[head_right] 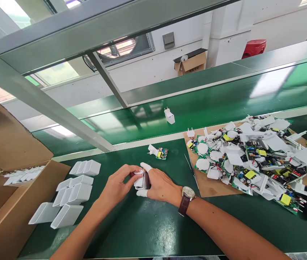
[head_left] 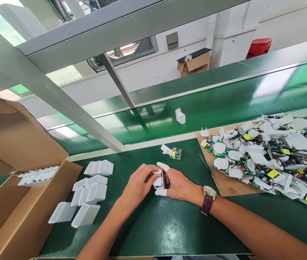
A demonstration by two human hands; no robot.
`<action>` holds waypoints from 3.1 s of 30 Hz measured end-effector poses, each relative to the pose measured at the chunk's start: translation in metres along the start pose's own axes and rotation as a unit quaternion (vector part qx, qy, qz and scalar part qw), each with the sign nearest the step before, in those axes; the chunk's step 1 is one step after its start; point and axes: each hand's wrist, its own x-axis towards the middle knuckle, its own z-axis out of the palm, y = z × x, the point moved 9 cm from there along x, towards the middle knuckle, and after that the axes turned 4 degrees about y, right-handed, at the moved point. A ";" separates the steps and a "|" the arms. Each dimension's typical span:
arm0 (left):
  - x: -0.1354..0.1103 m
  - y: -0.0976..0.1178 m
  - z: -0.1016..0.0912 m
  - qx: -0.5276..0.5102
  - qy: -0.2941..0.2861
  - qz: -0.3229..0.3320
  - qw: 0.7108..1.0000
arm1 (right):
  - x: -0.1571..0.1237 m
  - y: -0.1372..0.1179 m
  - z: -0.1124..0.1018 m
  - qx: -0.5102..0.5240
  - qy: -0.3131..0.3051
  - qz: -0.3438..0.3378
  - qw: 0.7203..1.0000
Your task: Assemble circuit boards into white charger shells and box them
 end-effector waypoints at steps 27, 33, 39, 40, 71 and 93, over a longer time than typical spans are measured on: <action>0.003 -0.030 0.000 -0.087 -0.148 -0.098 0.980 | -0.006 0.003 0.008 -0.027 0.017 -0.046 0.998; 0.044 -0.117 -0.083 0.034 -0.038 -0.171 0.984 | -0.011 -0.006 -0.021 -0.140 0.167 -0.169 0.961; 0.051 -0.142 -0.105 0.073 -0.048 -0.180 0.980 | 0.006 0.023 -0.052 -0.294 0.251 -0.105 0.916; 0.053 -0.137 -0.108 0.080 -0.048 -0.174 0.980 | 0.008 0.027 -0.052 -0.308 0.248 -0.094 0.914; 0.206 -0.123 -0.007 0.083 0.034 -0.146 0.985 | 0.008 -0.001 -0.039 -0.343 0.173 -0.155 0.910; 0.032 -0.085 -0.191 0.234 0.046 -0.107 0.965 | -0.004 0.030 -0.037 -0.322 0.096 -0.074 0.939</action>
